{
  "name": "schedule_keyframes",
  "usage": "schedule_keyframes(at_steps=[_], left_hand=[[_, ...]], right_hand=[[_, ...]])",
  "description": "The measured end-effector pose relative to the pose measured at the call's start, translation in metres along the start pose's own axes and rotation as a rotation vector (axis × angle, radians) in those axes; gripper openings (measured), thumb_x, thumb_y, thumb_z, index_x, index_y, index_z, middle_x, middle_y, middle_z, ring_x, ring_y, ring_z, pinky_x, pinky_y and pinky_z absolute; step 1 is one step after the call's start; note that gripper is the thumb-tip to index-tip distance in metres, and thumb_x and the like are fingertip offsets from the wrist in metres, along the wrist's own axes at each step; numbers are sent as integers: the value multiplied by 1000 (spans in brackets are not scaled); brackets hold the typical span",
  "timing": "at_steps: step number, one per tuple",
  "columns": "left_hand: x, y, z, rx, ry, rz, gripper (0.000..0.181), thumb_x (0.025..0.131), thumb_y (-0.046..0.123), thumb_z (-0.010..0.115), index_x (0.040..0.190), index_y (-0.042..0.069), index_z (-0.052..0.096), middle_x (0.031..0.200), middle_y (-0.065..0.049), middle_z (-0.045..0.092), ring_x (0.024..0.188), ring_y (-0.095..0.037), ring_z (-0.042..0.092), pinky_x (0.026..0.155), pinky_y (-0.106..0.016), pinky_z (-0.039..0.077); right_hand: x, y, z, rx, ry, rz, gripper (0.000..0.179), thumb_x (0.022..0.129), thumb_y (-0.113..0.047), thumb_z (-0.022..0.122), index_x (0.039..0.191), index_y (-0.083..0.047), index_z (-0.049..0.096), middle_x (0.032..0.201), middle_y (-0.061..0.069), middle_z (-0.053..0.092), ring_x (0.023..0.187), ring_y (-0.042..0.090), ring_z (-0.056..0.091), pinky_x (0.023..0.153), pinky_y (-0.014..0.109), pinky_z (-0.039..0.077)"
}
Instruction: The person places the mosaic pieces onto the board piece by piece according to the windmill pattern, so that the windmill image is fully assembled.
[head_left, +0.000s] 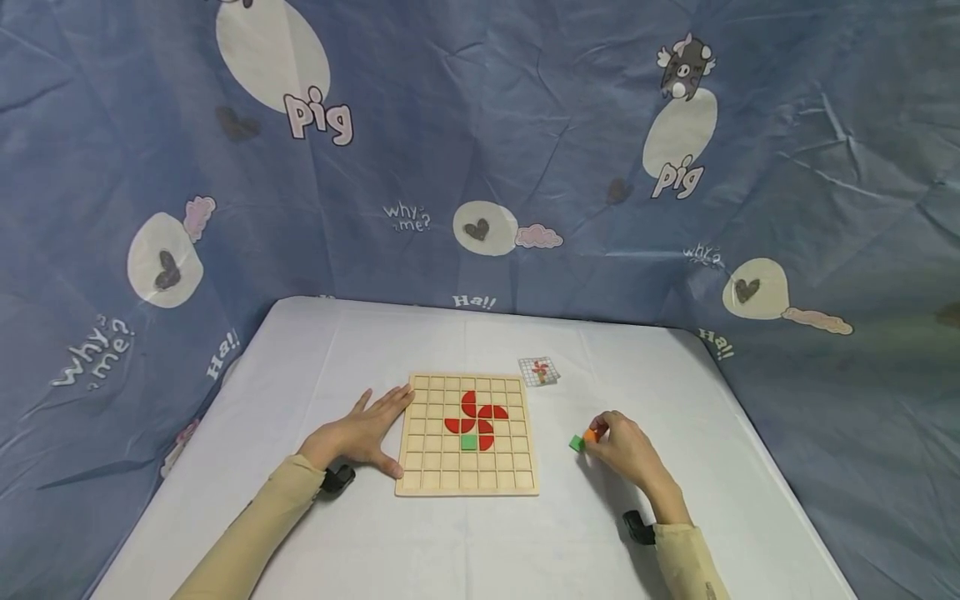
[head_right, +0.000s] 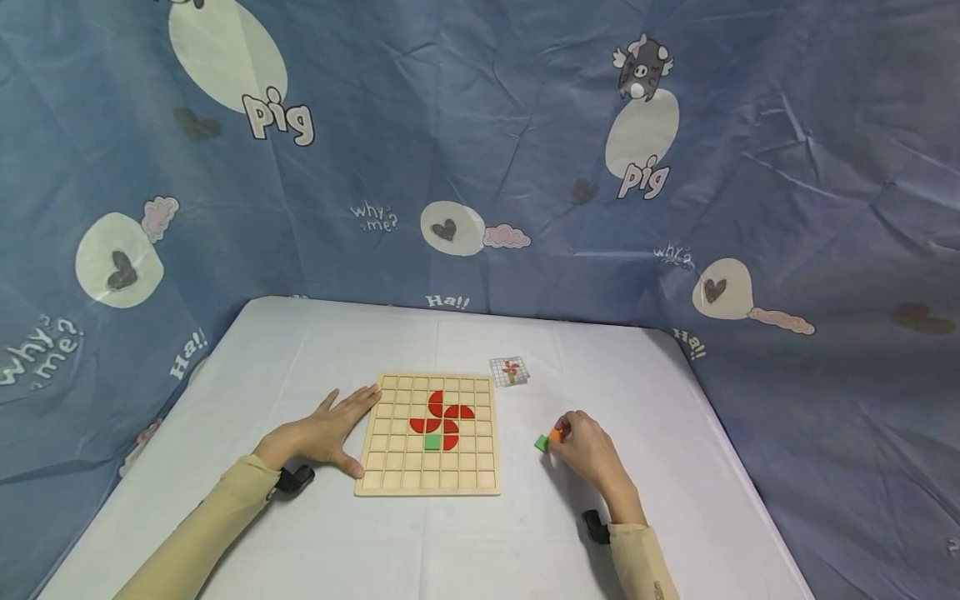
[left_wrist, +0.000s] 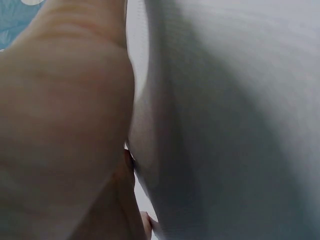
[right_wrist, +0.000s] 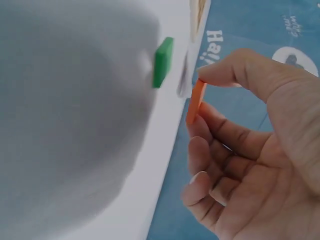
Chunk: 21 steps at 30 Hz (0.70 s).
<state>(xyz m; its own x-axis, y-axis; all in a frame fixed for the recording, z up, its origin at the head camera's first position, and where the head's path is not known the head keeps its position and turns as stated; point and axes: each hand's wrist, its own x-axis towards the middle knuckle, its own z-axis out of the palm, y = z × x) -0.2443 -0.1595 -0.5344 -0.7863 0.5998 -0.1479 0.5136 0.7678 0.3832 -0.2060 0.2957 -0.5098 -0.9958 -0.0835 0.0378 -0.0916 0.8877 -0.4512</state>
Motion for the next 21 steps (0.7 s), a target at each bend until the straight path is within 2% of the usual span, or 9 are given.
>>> schedule_keyframes(at_steps=[4,10,16,21], left_hand=[[0,0,-1,2,-1,-7,138,55,71,75,154,1,10,163,-16,6,150,-36,9,117,-65,0],[0,-1,0,7,-5,-2,138,55,72,75,154,2,10,163,-16,6,150,-36,8,116,-65,0],[-1,1,-1,7,-8,-3,138,55,72,75,154,1,10,163,-16,6,150,-36,8,116,-66,0],[-2,3,-2,6,-9,1,138,55,71,76,154,1,10,163,-17,7,150,-36,9,116,-66,1]], right_hand=[[3,-16,0,8,21,-60,20,79,-21,76,93,-11,65,88,0,62,69,11,49,60,25,42],[7,-52,10,-1,42,-175,22,76,-23,79,93,-15,67,86,-5,62,66,7,47,58,22,41],[9,-90,26,-13,-9,-285,22,78,-25,80,93,-16,66,88,-7,60,71,6,48,60,22,42],[10,-113,39,-44,-53,-381,21,82,-27,76,95,-15,66,91,-7,61,75,5,51,60,20,45]])
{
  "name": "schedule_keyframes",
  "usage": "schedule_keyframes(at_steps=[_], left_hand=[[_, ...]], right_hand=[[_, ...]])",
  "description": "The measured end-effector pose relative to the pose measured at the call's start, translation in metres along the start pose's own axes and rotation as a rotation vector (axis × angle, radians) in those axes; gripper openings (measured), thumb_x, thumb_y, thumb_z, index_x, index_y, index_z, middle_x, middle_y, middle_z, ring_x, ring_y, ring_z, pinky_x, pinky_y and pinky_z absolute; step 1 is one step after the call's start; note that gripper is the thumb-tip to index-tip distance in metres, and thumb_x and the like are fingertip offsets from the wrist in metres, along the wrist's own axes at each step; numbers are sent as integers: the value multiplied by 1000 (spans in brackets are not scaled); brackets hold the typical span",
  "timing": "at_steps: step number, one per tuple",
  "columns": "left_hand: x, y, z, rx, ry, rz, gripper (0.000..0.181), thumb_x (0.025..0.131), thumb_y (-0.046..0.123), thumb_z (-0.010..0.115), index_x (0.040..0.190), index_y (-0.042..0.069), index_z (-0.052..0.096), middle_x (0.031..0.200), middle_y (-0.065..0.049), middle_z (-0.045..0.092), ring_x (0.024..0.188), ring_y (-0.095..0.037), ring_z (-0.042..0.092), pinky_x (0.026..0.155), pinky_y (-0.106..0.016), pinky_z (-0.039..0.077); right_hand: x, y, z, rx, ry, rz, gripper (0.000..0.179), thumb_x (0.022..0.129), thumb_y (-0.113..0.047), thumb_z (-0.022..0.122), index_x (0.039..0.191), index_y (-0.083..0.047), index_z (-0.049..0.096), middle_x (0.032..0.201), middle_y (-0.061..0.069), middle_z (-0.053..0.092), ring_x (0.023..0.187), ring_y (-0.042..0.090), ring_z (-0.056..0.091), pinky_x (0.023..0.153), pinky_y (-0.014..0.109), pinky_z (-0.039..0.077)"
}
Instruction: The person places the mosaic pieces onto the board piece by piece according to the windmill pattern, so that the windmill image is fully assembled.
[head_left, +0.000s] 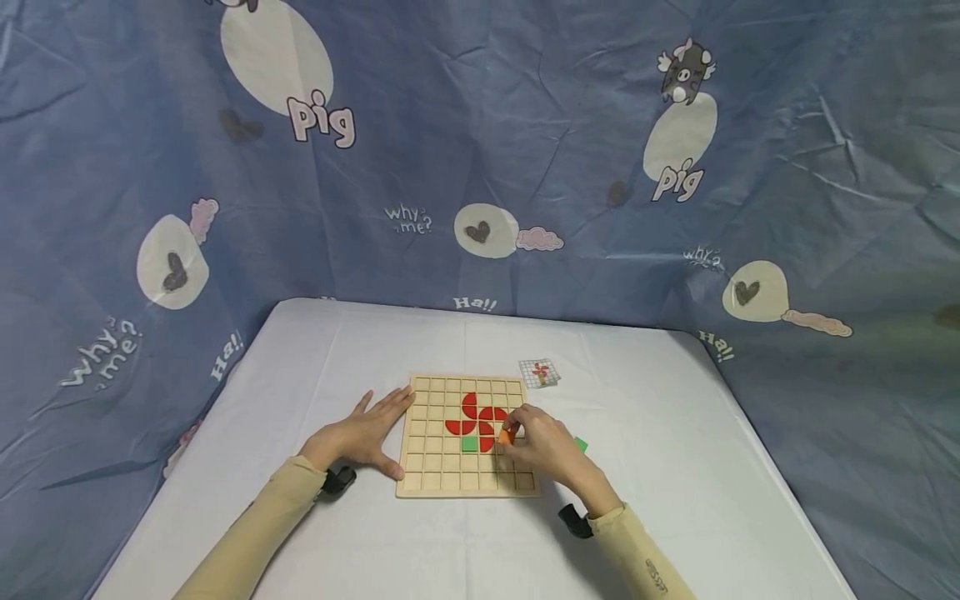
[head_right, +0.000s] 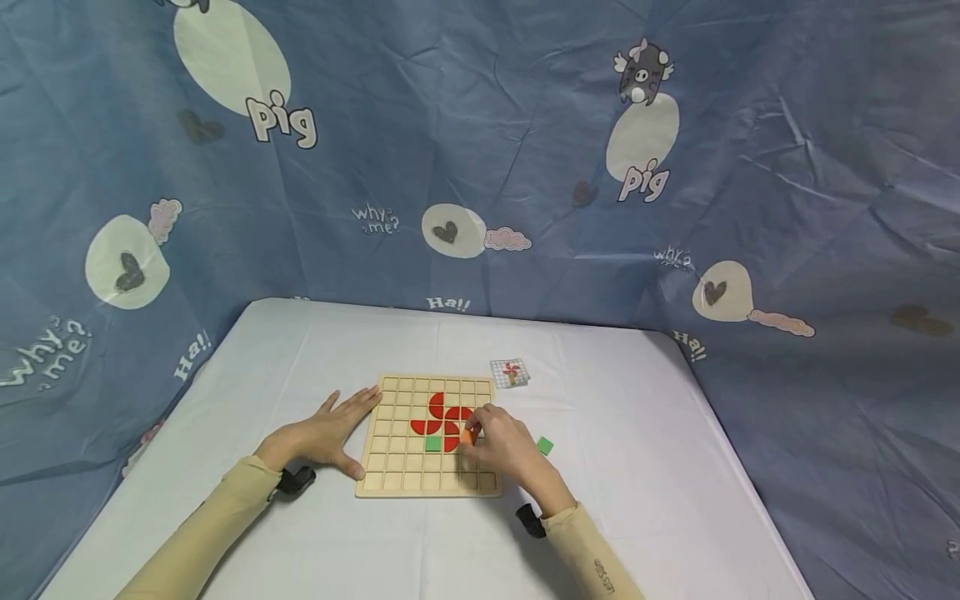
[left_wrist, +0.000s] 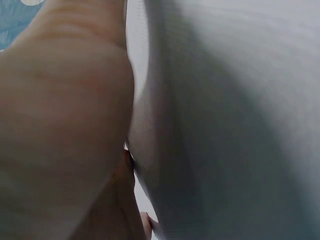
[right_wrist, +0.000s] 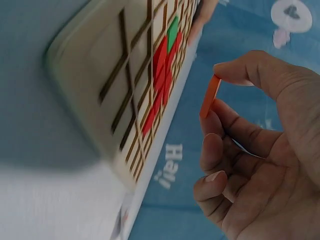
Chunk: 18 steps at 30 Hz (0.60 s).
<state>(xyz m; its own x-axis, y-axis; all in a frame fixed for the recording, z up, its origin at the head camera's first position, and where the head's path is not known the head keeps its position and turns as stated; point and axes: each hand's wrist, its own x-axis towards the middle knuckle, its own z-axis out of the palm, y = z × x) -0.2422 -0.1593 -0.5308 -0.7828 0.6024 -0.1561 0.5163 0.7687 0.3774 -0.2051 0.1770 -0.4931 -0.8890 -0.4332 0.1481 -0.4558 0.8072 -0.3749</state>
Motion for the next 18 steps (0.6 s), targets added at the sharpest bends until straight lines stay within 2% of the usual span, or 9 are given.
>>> schedule_keyframes(at_steps=[10,15,18], left_hand=[[0,-1,0,4,4,-1,139,55,72,75,154,2,9,163,-16,6,150,-36,8,116,-66,1],[2,-3,2,10,-2,2,138,55,73,75,154,1,9,163,-17,6,150,-36,8,116,-66,2],[2,-3,3,20,-4,1,138,55,74,74,154,2,9,163,-17,6,150,-36,8,116,-66,2]], right_hand=[[11,-26,21,-43,-66,-95,20,81,-32,75,92,-18,66,86,-10,59,77,3,53,63,19,47],[9,-30,33,-44,-64,-173,16,82,-29,74,90,-18,66,86,-11,59,80,0,54,64,16,48],[8,-31,37,-61,-69,-175,15,81,-27,74,90,-19,67,86,-11,58,80,2,54,63,17,48]])
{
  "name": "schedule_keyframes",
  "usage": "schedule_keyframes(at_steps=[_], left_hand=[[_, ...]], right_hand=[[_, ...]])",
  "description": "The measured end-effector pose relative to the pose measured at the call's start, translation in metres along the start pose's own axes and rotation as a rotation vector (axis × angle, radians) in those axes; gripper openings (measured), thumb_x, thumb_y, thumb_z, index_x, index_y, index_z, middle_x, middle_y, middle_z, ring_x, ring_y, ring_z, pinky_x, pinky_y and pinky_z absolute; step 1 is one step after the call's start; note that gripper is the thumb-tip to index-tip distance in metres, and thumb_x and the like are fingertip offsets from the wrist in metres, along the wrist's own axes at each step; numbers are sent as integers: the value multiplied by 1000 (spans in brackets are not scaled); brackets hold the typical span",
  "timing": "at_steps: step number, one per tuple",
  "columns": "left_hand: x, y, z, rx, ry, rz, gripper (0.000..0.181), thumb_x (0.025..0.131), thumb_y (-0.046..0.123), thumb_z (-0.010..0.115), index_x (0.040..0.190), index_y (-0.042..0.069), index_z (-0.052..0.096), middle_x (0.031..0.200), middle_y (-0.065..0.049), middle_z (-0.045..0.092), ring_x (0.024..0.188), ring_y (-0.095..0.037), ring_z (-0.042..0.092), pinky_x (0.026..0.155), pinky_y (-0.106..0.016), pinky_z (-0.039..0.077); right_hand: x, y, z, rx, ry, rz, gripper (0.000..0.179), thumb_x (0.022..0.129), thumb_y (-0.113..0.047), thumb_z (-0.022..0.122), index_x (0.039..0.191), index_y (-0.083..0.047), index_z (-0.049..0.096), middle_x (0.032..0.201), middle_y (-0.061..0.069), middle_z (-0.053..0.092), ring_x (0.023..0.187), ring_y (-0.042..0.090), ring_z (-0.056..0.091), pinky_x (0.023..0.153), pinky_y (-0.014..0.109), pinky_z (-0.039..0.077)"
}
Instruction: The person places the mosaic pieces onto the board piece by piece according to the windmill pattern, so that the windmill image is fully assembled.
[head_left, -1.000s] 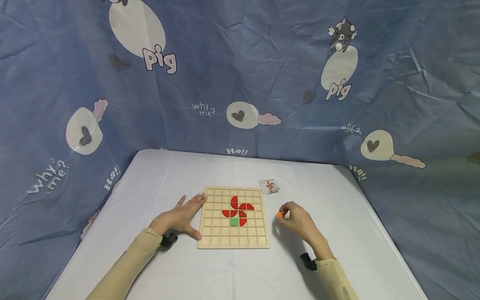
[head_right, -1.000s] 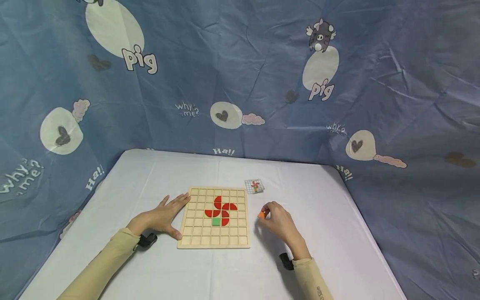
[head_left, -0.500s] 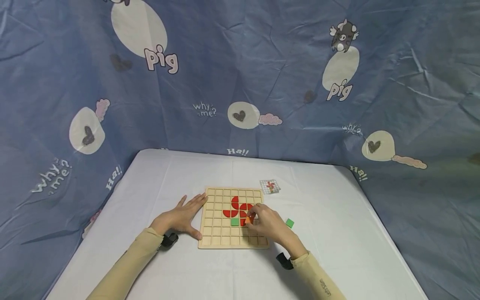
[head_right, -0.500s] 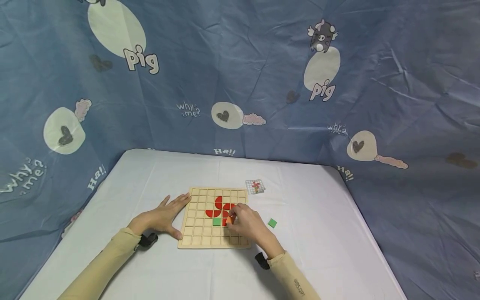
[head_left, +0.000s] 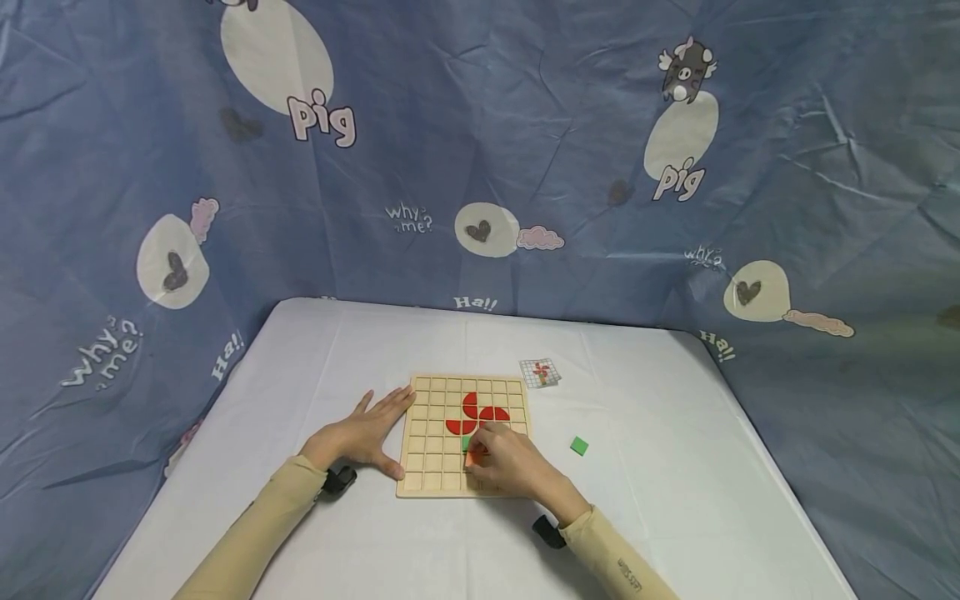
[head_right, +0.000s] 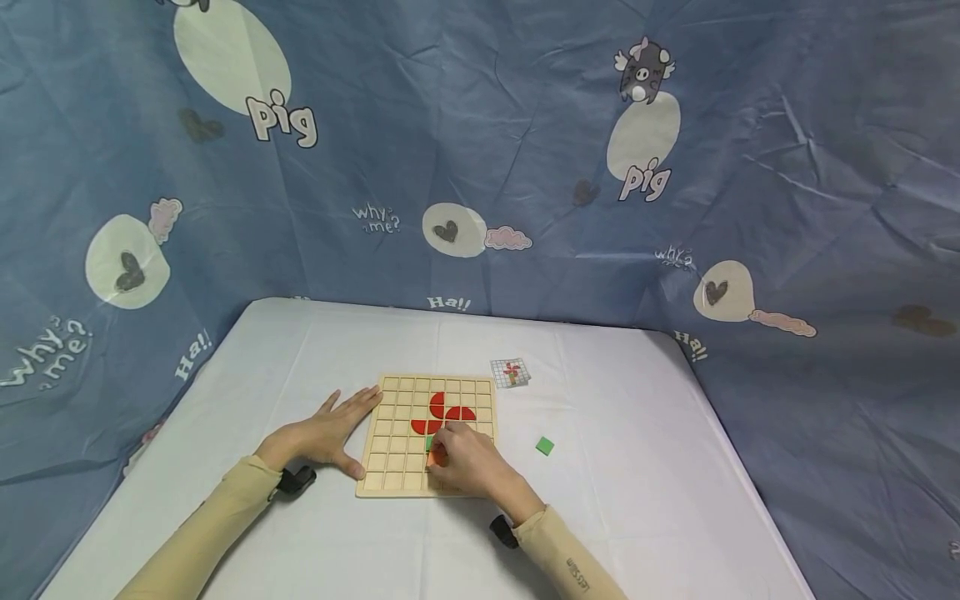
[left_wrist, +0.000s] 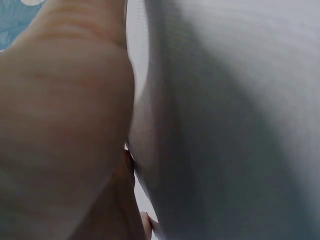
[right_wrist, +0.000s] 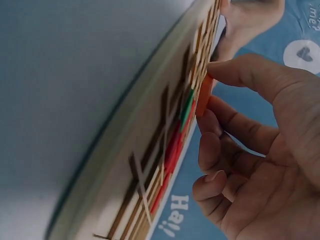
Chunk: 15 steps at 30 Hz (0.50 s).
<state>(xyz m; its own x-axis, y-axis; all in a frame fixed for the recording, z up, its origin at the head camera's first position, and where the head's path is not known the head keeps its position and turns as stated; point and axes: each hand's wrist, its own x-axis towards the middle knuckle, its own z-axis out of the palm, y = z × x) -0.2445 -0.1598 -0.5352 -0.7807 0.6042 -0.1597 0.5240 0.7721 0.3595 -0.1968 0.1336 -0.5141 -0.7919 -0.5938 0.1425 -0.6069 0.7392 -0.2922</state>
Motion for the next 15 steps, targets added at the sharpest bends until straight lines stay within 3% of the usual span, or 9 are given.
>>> schedule_keyframes(at_steps=[6,8,11,15], left_hand=[[1,-1,1,0,10,4,139,55,74,74,154,2,9,163,-17,6,150,-36,8,116,-66,2],[0,0,0,-8,11,5,140,54,74,74,154,2,9,163,-17,6,150,-36,8,116,-66,2],[1,-1,1,-17,12,6,140,54,74,74,154,1,10,162,-17,7,150,-37,8,116,-66,2],[2,-3,2,-8,7,5,140,55,75,73,154,2,9,163,-17,6,150,-36,8,116,-66,1]], right_hand=[[-1,0,4,-37,-28,19,17,80,-28,74,94,-20,69,93,-8,63,101,13,64,74,26,55],[-1,0,5,-36,-32,20,17,81,-28,74,94,-19,70,94,-8,63,98,12,63,73,24,54],[0,1,5,-29,-40,20,16,81,-27,74,95,-19,70,91,-8,61,82,5,57,65,19,50],[1,2,5,-36,-47,17,17,82,-27,74,96,-19,70,91,-9,60,82,3,55,65,19,49]])
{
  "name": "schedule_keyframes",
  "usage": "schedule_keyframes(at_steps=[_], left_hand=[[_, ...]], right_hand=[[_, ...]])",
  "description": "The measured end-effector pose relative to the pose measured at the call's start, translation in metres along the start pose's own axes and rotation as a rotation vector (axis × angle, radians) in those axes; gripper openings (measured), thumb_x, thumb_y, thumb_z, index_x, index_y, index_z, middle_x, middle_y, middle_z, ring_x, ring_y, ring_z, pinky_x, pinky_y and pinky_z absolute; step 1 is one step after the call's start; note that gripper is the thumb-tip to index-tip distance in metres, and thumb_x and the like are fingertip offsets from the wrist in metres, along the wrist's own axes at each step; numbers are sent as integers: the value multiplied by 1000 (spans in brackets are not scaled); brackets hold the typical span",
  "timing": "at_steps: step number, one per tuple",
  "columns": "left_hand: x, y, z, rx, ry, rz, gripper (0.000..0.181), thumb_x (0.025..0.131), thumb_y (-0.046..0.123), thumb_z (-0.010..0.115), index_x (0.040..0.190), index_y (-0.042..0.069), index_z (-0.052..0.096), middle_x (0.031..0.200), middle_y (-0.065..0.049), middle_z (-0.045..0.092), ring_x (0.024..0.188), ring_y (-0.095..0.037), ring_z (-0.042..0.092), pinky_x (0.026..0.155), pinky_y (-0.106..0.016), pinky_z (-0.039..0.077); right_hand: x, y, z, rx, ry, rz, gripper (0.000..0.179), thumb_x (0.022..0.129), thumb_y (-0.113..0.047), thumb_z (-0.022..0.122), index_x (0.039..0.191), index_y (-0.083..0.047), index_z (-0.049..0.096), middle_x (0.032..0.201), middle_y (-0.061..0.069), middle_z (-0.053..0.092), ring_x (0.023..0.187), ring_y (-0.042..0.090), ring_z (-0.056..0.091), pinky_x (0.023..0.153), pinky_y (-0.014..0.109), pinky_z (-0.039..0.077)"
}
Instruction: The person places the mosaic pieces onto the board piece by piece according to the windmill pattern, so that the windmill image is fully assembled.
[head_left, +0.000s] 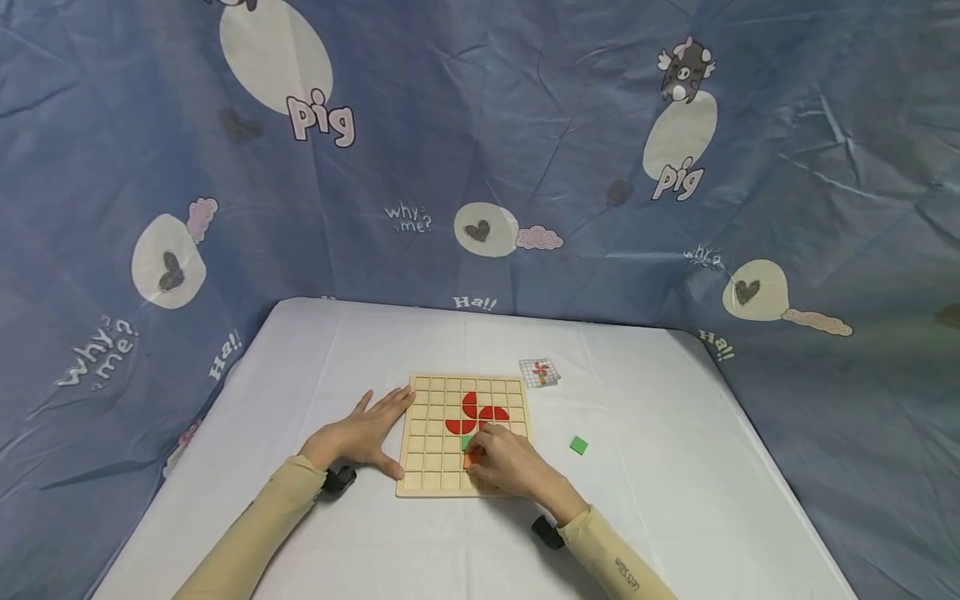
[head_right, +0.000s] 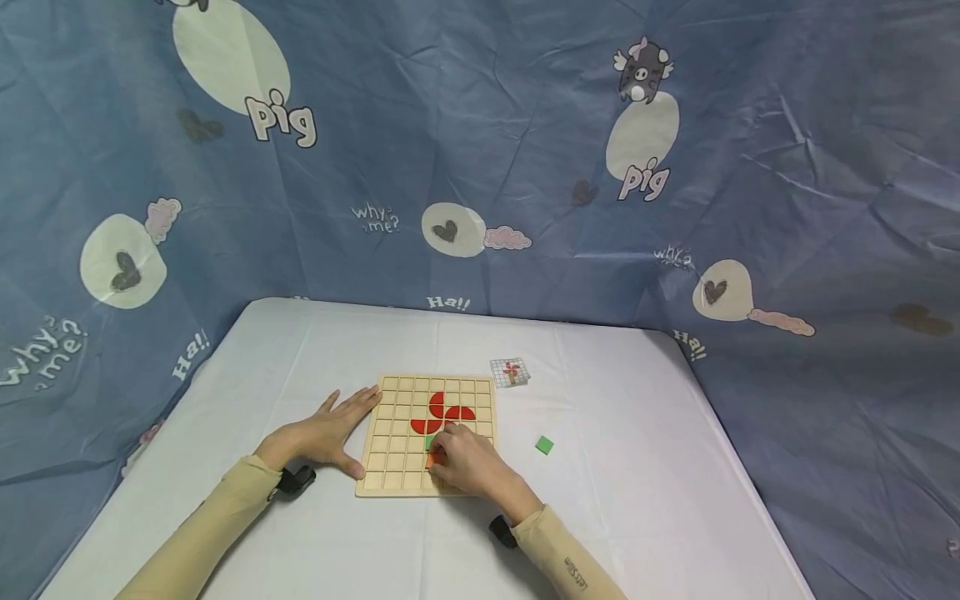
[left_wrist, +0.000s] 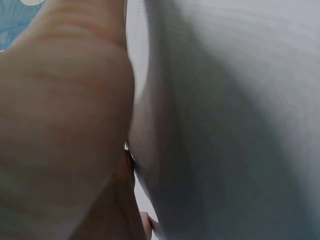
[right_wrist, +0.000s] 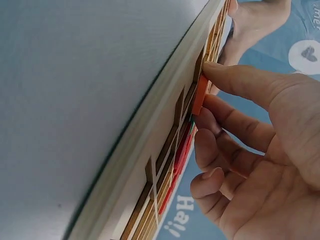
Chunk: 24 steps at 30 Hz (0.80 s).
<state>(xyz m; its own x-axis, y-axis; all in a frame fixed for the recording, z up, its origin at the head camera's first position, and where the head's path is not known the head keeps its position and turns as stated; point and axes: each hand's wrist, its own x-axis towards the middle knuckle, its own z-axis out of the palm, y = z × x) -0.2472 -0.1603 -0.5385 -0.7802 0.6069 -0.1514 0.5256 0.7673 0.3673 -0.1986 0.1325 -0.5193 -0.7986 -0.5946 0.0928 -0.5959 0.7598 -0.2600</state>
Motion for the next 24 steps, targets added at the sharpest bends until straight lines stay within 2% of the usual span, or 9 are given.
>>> schedule_keyframes(at_steps=[13,18,24], left_hand=[[2,-2,2,-2,-1,1,140,53,76,73,155,3,9,163,-16,6,150,-36,7,116,-66,1],[1,0,2,-1,1,-1,141,53,76,73,155,3,9,163,-16,6,150,-36,7,116,-66,1],[0,-1,2,4,4,-3,140,53,74,73,155,3,8,163,-16,5,150,-35,7,116,-65,1]], right_hand=[[0,3,3,40,-13,-7,19,83,-26,74,101,-20,71,97,-9,60,85,2,55,67,20,50],[-1,3,3,43,-1,-10,20,83,-28,74,100,-19,71,96,-8,60,83,3,54,67,19,49],[-4,4,3,38,23,-12,18,84,-28,73,101,-20,72,102,-6,63,89,6,58,72,23,52]])
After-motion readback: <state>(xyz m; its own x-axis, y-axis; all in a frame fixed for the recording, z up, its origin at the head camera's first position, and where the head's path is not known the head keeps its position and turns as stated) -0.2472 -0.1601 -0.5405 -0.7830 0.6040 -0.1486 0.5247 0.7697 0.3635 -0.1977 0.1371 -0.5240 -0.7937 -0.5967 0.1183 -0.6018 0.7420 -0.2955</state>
